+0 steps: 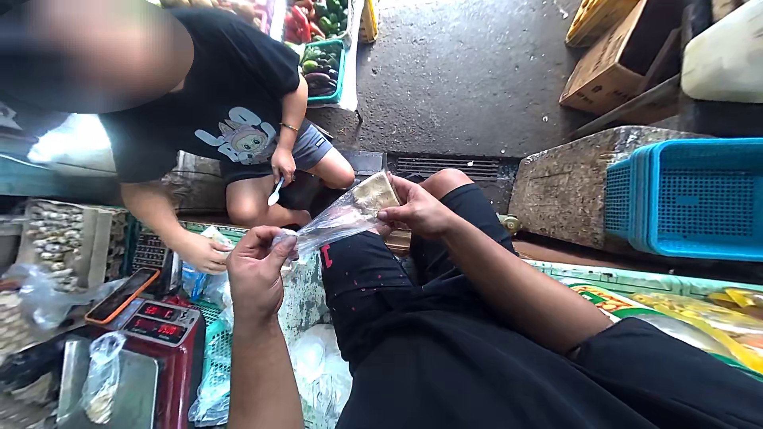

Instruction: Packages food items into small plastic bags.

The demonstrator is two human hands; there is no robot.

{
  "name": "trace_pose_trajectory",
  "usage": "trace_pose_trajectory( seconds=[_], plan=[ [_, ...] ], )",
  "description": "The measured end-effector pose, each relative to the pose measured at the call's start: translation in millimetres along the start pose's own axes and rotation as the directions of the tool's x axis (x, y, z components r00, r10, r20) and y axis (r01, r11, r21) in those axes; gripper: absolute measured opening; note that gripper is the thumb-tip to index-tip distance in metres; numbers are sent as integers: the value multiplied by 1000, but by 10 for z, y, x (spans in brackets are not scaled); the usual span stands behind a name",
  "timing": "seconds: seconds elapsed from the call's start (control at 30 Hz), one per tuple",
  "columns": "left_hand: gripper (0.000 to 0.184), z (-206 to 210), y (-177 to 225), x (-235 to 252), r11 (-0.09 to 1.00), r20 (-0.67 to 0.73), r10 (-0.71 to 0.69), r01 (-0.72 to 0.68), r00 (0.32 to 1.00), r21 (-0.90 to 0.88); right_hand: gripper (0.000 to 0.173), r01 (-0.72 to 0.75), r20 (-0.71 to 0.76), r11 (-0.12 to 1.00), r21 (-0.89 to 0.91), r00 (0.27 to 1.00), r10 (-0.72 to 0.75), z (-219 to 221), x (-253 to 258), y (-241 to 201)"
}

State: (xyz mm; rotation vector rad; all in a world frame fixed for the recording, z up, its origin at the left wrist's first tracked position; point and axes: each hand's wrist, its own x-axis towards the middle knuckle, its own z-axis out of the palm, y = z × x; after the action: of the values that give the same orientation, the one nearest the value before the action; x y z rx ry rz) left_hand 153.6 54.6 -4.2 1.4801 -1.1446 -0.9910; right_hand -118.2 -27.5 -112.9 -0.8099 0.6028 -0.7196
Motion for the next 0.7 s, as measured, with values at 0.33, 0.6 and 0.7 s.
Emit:
trace_pose_trajectory(
  seconds=[0.33, 0.6, 0.7],
  plan=[
    [25, 46, 110, 125, 985, -15, 71, -73, 997, -154, 33, 36, -19, 997, 65, 999, -34, -50, -16, -68],
    [14, -133, 16, 15, 983, 112, -47, 66, 993, -171, 16, 23, -95, 997, 79, 995, -15, -63, 56, 37],
    [17, -152, -29, -38, 953, 71, -33, 52, 997, -299, 17, 12, -60, 990, 140, 998, -3, -59, 53, 65]
  ],
)
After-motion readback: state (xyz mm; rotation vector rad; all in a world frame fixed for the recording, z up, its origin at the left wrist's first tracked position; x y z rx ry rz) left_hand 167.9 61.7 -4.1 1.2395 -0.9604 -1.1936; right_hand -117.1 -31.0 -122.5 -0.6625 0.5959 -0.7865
